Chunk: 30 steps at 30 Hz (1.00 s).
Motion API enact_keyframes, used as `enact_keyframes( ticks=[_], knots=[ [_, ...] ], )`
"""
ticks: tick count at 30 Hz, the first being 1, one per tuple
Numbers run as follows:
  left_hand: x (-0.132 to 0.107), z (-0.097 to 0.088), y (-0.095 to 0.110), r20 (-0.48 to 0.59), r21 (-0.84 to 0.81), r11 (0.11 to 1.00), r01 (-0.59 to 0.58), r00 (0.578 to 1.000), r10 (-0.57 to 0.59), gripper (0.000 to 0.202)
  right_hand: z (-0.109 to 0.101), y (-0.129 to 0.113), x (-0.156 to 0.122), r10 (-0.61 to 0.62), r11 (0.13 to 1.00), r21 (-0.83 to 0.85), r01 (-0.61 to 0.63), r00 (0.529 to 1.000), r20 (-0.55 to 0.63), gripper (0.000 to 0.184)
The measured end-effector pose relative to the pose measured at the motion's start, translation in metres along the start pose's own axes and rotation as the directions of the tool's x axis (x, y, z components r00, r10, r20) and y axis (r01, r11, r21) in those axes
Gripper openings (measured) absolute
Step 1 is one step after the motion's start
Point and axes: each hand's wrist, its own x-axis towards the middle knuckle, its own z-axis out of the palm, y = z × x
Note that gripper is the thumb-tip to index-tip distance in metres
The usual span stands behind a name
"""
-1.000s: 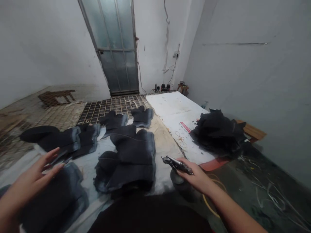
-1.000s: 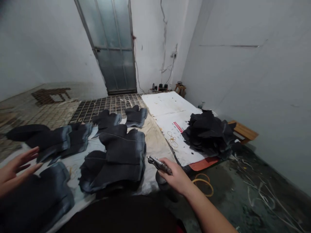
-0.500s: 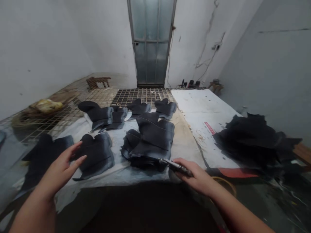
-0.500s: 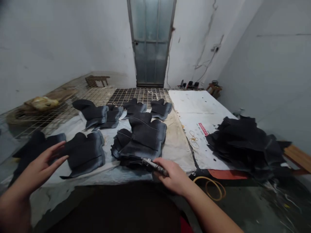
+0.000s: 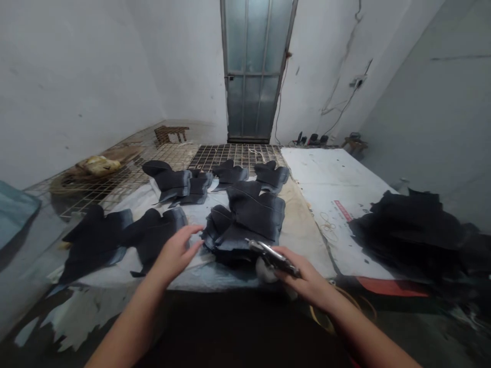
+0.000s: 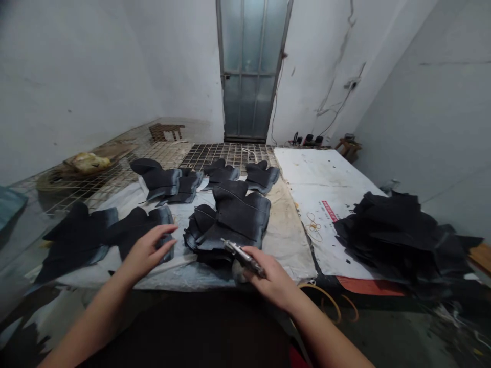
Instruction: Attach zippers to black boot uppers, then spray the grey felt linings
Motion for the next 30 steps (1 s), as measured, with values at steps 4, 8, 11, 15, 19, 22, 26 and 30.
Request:
enact_keyframes(
  ticks=[4, 8, 11, 15, 19, 22, 26, 30],
  knots=[
    [0.060, 0.048, 0.048, 0.304, 0.162, 0.969, -0.185, 0.944, 0.129, 0.024, -0.018, 0.021, -0.030, 0.105, 0.993, 0.078, -0.090, 0.972, -0.212, 0.038],
    [0.120, 0.103, 0.088, 0.448, 0.218, 0.915, -0.339, 0.868, 0.215, 0.020, -0.030, 0.039, -0.056, 0.183, 0.983, 0.070, -0.170, 0.899, -0.397, 0.038],
    [0.157, 0.140, 0.103, 0.507, 0.264, 0.878, -0.399, 0.832, 0.226, 0.020, -0.034, 0.055, -0.073, 0.237, 0.971, 0.088, -0.225, 0.822, -0.518, 0.042],
    [0.204, 0.169, 0.103, 0.496, 0.361, 0.848, -0.388, 0.850, 0.178, 0.026, -0.032, 0.077, -0.092, 0.304, 0.953, 0.180, -0.245, 0.737, -0.604, 0.047],
    [0.244, 0.174, 0.091, 0.480, 0.400, 0.822, -0.404, 0.857, 0.188, 0.032, -0.029, 0.094, -0.103, 0.319, 0.947, 0.195, -0.255, 0.696, -0.643, 0.048],
    [0.260, 0.175, 0.082, 0.518, 0.398, 0.796, -0.456, 0.828, 0.216, 0.032, -0.031, 0.102, -0.106, 0.302, 0.952, 0.171, -0.252, 0.713, -0.633, 0.043],
    [0.263, 0.176, 0.077, 0.525, 0.403, 0.764, -0.503, 0.811, 0.257, 0.025, -0.034, 0.106, -0.104, 0.300, 0.952, 0.159, -0.262, 0.693, -0.655, 0.043],
    [0.256, 0.175, 0.079, 0.507, 0.394, 0.753, -0.526, 0.808, 0.299, 0.020, -0.034, 0.108, -0.096, 0.301, 0.950, 0.161, -0.268, 0.641, -0.706, 0.048]
  ],
)
